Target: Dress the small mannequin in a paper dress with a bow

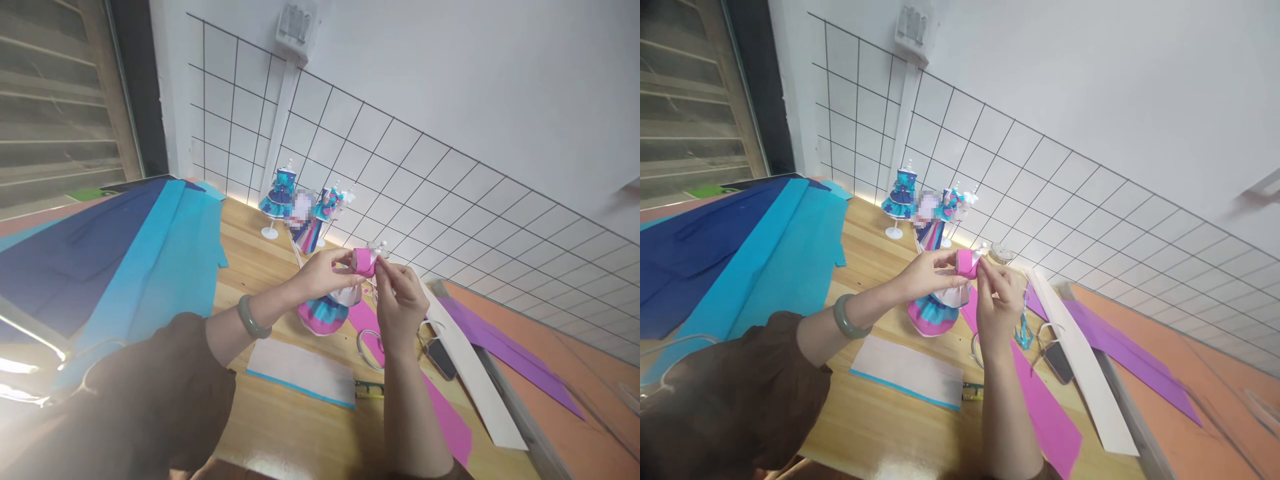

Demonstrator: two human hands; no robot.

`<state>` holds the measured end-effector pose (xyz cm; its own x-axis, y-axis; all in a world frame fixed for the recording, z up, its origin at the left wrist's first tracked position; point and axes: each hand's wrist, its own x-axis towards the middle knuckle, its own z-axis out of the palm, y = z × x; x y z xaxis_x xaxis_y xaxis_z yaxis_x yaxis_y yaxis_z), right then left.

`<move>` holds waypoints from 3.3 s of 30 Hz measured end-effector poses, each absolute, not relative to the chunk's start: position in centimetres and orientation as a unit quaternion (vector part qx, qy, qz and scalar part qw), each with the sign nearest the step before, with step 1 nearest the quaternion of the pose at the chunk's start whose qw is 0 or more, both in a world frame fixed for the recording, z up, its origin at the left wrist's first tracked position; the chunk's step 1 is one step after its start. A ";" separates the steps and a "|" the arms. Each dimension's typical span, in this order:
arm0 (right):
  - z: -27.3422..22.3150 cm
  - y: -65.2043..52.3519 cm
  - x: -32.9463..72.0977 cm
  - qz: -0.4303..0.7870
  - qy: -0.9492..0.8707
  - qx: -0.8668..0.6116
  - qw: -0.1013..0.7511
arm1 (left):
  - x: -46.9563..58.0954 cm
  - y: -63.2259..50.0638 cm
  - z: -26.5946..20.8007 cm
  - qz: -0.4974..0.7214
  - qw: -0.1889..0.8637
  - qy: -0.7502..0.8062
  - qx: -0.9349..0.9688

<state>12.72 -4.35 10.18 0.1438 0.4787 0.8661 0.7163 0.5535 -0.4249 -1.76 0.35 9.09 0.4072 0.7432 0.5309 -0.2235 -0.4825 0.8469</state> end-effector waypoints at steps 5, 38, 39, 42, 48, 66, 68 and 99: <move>10.7 -4.7 12.9 0.023 -0.603 -0.485 0.633 | -1.7 0.2 9.3 0.507 0.476 0.185 0.694; 11.5 -4.0 13.4 0.288 -0.475 -0.386 0.736 | -1.8 0.9 8.8 0.525 0.484 0.194 0.672; 11.5 -4.0 13.3 0.298 -0.470 -0.377 0.740 | -1.8 1.2 8.7 0.530 0.485 0.196 0.667; 11.3 -3.8 13.2 0.304 -0.471 -0.378 0.737 | -2.2 2.0 8.8 0.544 0.491 0.199 0.651; 11.1 -2.8 16.3 0.264 -0.511 -0.443 0.687 | -3.3 2.8 9.4 0.569 0.498 0.222 0.615; 1.1 7.9 32.3 0.069 -0.545 -0.751 0.367 | -3.2 2.8 9.3 0.565 0.504 0.248 0.604; 0.5 9.0 32.3 0.060 -0.561 -0.756 0.333 | -3.2 2.9 9.2 0.563 0.505 0.252 0.604; 7.2 2.4 21.9 0.197 -0.587 -0.646 0.446 | -4.4 3.8 9.2 0.587 0.488 0.270 0.587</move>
<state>21.94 2.42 7.22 0.2337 0.9346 0.2682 0.5825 0.0863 -0.8082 -4.42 3.79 9.23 0.1653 0.8896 0.4258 -0.2570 -0.3780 0.8894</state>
